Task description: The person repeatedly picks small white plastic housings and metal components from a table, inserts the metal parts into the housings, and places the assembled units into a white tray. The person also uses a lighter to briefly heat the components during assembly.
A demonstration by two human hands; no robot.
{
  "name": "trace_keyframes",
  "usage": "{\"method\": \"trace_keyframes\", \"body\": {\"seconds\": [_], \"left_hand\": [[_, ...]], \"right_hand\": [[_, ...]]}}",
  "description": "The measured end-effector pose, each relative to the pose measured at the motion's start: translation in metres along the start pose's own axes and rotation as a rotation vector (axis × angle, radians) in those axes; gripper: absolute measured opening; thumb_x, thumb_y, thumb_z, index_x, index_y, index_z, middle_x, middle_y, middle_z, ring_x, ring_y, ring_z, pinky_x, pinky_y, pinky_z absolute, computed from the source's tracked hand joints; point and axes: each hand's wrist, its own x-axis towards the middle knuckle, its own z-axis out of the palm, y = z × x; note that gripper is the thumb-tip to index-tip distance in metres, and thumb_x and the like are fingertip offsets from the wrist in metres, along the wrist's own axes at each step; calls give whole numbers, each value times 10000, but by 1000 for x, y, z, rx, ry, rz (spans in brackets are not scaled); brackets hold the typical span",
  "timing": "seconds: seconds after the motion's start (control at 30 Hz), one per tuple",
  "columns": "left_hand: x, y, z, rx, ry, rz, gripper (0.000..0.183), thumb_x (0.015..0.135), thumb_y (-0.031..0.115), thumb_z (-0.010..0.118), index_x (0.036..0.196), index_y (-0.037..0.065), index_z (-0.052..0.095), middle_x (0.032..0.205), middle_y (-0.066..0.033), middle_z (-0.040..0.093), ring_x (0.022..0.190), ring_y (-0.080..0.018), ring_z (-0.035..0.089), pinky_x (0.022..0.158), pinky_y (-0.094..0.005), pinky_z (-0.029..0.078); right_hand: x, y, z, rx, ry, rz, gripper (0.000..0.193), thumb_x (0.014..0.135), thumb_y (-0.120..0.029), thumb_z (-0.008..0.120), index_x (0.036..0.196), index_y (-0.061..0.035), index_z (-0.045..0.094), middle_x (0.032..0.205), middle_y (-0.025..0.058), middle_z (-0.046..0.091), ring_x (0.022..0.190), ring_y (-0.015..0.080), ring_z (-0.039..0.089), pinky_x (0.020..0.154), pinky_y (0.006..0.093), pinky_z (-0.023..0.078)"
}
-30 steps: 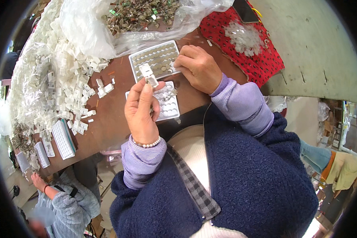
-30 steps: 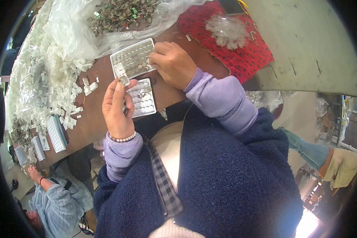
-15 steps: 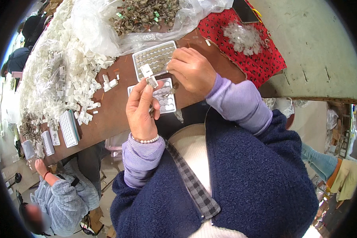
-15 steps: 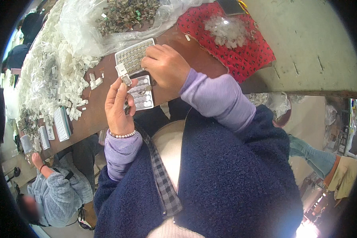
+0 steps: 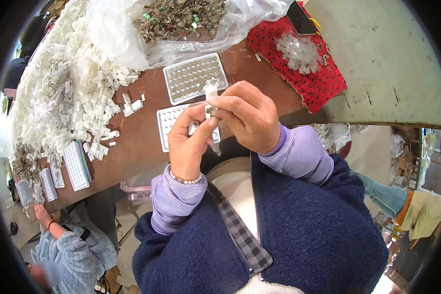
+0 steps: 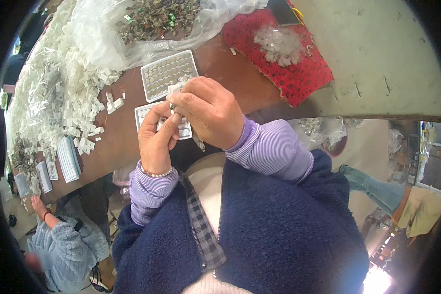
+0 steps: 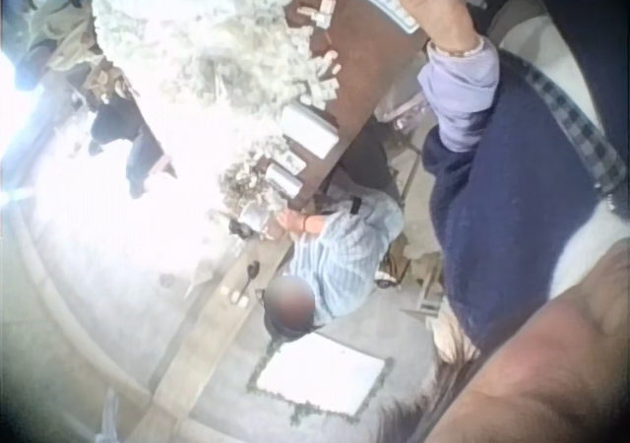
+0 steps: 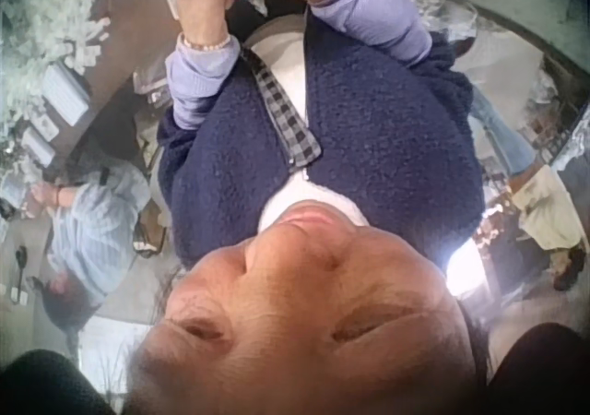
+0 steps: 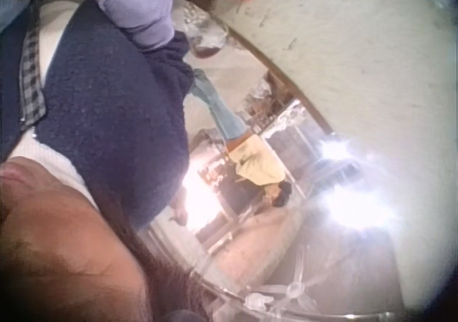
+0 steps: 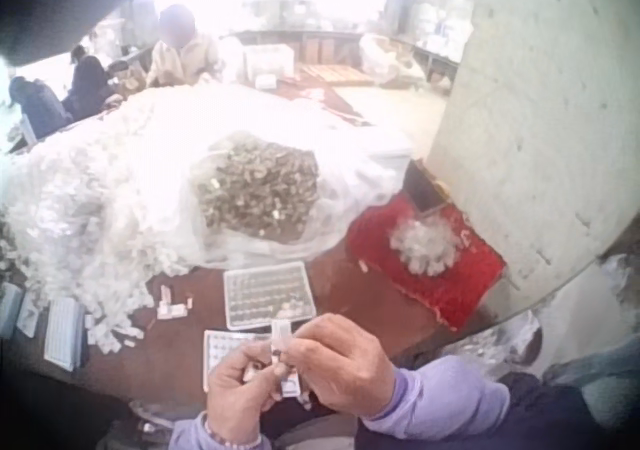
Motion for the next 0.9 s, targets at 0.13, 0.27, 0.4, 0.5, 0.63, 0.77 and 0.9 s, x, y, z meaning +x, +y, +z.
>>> {"method": "trace_keyframes", "body": {"seconds": [0.13, 0.27, 0.4, 0.5, 0.63, 0.77, 0.9], "left_hand": [[4, 2, -2, 13, -54, -19, 223, 1008, 104, 758, 1225, 61, 725, 884, 56, 644, 676, -9, 543, 546, -156, 367], [13, 3, -6, -52, 21, -2, 193, 1048, 126, 703, 1221, 43, 711, 918, -11, 732, 618, 0, 503, 512, -165, 335], [23, 2, -5, -99, 50, 39, 179, 1065, 133, 671, 1213, 36, 699, 976, -78, 777, 592, -3, 478, 491, -176, 317], [27, 1, -1, -103, 67, 62, 193, 1062, 116, 664, 1234, 33, 688, 1016, -86, 777, 597, -3, 481, 483, -176, 315], [27, -1, 3, -26, 95, 59, 235, 1061, 107, 653, 1281, 25, 673, 1052, -107, 770, 602, -7, 493, 467, -178, 318], [19, 0, 3, -55, 88, 62, 212, 1044, 104, 694, 1245, 39, 680, 1040, -67, 784, 606, 10, 468, 498, -152, 315], [11, -1, -3, -82, 70, 58, 230, 1036, 108, 706, 1254, 39, 679, 1031, -68, 780, 607, 9, 470, 493, -154, 311]], "right_hand": [[-1, -1, -1, 52, -45, -14, 357, 829, 60, 741, 1175, -29, 752, 893, 92, 720, 814, 258, 710, 726, 376, 570], [5, 22, -1, 208, 5, 214, 292, 859, 69, 764, 1140, -11, 767, 916, 125, 722, 822, 265, 719, 681, 370, 564], [19, 69, 12, -162, -81, 153, 195, 841, 8, 757, 1033, -24, 758, 919, 118, 666, 863, 318, 673, 743, 409, 557], [17, 79, 18, -293, -164, 65, 185, 810, 32, 749, 986, -22, 738, 914, 122, 640, 874, 336, 648, 745, 406, 556], [9, 77, 20, -291, -169, 108, 192, 807, 3, 707, 995, -33, 702, 915, 121, 614, 923, 345, 635, 794, 446, 557], [6, 79, 20, -287, -127, 129, 207, 822, 8, 750, 1021, -32, 706, 925, 131, 634, 928, 363, 653, 782, 445, 566], [5, 76, 14, -377, -146, 127, 203, 831, 13, 760, 1024, -26, 707, 928, 136, 640, 927, 358, 665, 770, 434, 572]]}}
